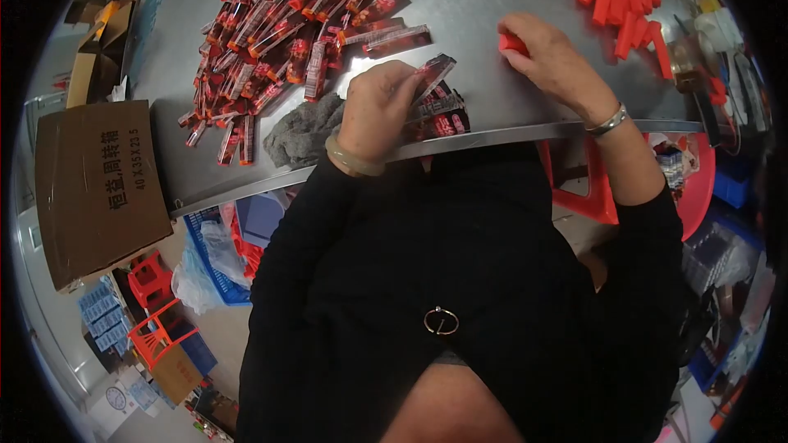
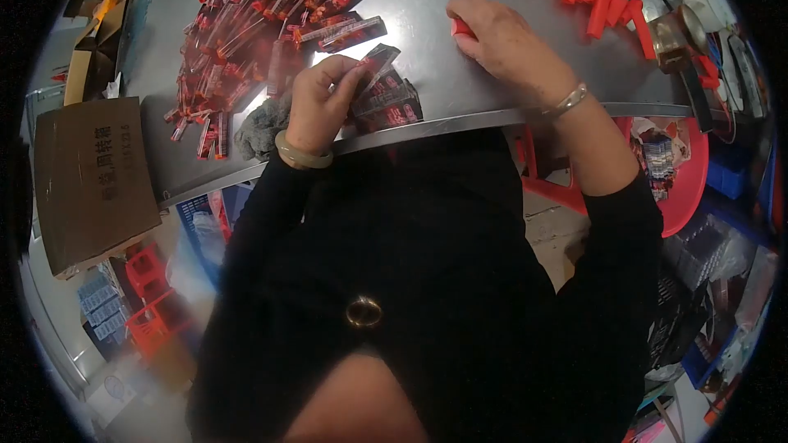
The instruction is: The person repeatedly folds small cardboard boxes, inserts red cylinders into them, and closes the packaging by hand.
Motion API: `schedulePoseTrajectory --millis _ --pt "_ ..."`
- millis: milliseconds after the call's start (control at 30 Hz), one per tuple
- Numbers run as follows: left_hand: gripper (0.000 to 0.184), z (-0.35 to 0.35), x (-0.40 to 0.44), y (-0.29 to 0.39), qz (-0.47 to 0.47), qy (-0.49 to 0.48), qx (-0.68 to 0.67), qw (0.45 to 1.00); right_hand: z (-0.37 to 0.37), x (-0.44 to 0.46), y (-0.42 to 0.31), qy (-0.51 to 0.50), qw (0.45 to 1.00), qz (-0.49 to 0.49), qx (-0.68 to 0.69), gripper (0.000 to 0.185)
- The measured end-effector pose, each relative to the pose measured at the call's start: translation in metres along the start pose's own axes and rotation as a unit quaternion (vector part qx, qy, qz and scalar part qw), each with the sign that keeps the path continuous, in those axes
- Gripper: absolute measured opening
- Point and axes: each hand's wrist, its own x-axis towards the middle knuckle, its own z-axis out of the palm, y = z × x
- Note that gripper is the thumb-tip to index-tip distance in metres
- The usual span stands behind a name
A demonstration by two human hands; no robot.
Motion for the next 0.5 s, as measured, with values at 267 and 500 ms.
schedulePoseTrajectory --millis 267,500 --pt "0.013 0.006 -0.001 0.001 0.027 0.005 -0.039 0.999 -0.04 -0.014 -0.019 0.003 0.94 0.163 0.299 0.028" --pt "0.013 0.005 -0.005 0.006 0.025 -0.014 -0.109 0.994 -0.054 -0.005 -0.029 0.127 0.823 0.152 0.533 0.03"
